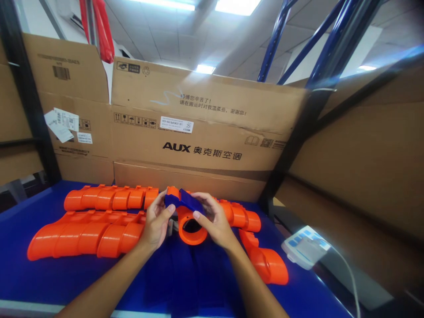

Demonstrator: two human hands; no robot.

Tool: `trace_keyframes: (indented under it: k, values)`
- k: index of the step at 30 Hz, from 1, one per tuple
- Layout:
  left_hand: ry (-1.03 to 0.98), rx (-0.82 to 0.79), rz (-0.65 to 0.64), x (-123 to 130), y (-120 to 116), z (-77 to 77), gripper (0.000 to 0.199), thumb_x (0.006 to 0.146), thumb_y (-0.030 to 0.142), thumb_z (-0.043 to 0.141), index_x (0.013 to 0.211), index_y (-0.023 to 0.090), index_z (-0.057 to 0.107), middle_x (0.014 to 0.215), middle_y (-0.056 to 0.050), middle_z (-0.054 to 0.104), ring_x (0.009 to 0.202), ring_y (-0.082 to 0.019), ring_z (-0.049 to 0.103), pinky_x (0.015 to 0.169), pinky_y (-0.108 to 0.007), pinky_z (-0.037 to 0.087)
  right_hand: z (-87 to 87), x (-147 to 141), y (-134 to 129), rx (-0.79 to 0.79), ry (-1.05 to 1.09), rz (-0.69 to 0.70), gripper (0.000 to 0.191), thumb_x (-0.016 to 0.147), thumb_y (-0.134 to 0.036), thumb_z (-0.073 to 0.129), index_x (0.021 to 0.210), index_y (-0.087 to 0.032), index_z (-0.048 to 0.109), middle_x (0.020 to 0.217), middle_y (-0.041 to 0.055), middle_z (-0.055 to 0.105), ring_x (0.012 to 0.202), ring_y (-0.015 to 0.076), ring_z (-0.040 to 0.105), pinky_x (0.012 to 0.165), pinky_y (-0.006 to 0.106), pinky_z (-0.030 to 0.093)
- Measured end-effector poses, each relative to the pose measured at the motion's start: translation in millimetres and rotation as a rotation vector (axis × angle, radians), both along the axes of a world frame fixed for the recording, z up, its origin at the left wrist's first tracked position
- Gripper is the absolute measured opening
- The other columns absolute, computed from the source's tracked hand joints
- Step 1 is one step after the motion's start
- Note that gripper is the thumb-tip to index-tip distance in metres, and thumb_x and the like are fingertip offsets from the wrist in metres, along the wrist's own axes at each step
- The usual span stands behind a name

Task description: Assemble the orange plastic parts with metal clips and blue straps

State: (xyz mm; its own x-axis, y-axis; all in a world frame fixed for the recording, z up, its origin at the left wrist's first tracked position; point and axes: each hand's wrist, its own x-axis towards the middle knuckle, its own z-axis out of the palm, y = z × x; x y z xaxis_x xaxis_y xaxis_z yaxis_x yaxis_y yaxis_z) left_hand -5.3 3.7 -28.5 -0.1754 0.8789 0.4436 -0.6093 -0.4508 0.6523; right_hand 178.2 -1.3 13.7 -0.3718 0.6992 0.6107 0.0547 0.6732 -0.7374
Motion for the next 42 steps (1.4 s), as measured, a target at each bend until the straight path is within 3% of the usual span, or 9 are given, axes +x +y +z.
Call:
trace_keyframes:
  k: [4, 10, 16, 22, 31, 38, 42]
  values:
    - [0.005, 0.040, -0.002, -0.9, 0.1, -2.0, 0.054, 0.077, 0.028, 0.082, 0.128, 0.025, 0.066, 0.130, -0.010, 0.069, 0.124, -0.028, 0.062, 0.108, -0.042, 0.048, 3.2, 0.9, -2.3, 0.079, -0.099, -0.039, 0.045, 0.094, -0.030, 0.067, 0.137, -0.027, 0.052, 0.136, 0.0096, 0.063, 0.123, 0.0270, 0.063, 0.105, 0.044, 0.051]
    - [0.077, 0.141, -0.058, -2.7, -2.6, -2.4, 0.064, 0.082, 0.036, 0.076, 0.141, 0.025, 0.055, 0.150, -0.014, 0.056, 0.141, -0.035, 0.049, 0.117, -0.051, 0.039, 3.4, 3.1, -3.0, 0.448, -0.289, -0.306, 0.062, 0.084, -0.030, 0.075, 0.142, -0.028, 0.053, 0.131, 0.0111, 0.064, 0.116, 0.0303, 0.062, 0.100, 0.049, 0.050]
    - [0.195, 0.073, 0.095, -2.2, -1.9, 2.4, 0.060, 0.081, 0.035, 0.079, 0.135, 0.025, 0.054, 0.141, -0.015, 0.063, 0.126, -0.033, 0.062, 0.112, -0.053, 0.044, -2.6, 5.5, 3.9, 0.700, -0.411, -0.439, 0.063, 0.084, -0.032, 0.076, 0.143, -0.029, 0.054, 0.120, 0.0117, 0.064, 0.104, 0.0297, 0.062, 0.090, 0.050, 0.050]
    - [0.181, 0.046, 0.123, -1.4, -1.0, 4.4, 0.052, 0.078, 0.035, 0.082, 0.123, 0.025, 0.056, 0.128, -0.014, 0.071, 0.115, -0.031, 0.069, 0.102, -0.047, 0.052, -5.1, 5.7, 4.7, 0.710, -0.399, -0.422, 0.068, 0.084, -0.034, 0.077, 0.147, -0.033, 0.050, 0.120, 0.0122, 0.063, 0.103, 0.0309, 0.062, 0.087, 0.051, 0.049]
    - [0.134, -0.008, 0.127, -1.5, 0.0, 2.2, 0.050, 0.075, 0.033, 0.085, 0.115, 0.026, 0.055, 0.123, -0.012, 0.073, 0.113, -0.030, 0.070, 0.098, -0.046, 0.053, -6.2, 4.0, 2.7, 0.662, -0.380, -0.408, 0.069, 0.084, -0.036, 0.077, 0.147, -0.036, 0.051, 0.122, 0.0117, 0.065, 0.107, 0.0333, 0.062, 0.091, 0.054, 0.046]
    - [0.127, -0.013, 0.132, -2.2, 0.0, 2.7, 0.053, 0.074, 0.034, 0.086, 0.115, 0.025, 0.054, 0.125, -0.013, 0.073, 0.110, -0.029, 0.071, 0.097, -0.045, 0.054, -4.6, 3.5, 2.5, 0.709, -0.396, -0.422, 0.068, 0.084, -0.036, 0.078, 0.146, -0.033, 0.051, 0.121, 0.0124, 0.065, 0.108, 0.0329, 0.063, 0.091, 0.053, 0.046]
    - [0.118, -0.001, 0.108, -2.0, -0.4, 5.3, 0.060, 0.075, 0.037, 0.084, 0.126, 0.026, 0.054, 0.126, -0.014, 0.072, 0.114, -0.031, 0.069, 0.094, -0.045, 0.056, -3.4, 1.9, 0.6, 0.649, -0.339, -0.424, 0.067, 0.082, -0.036, 0.080, 0.143, -0.033, 0.055, 0.123, 0.0122, 0.066, 0.109, 0.0335, 0.063, 0.093, 0.054, 0.046]
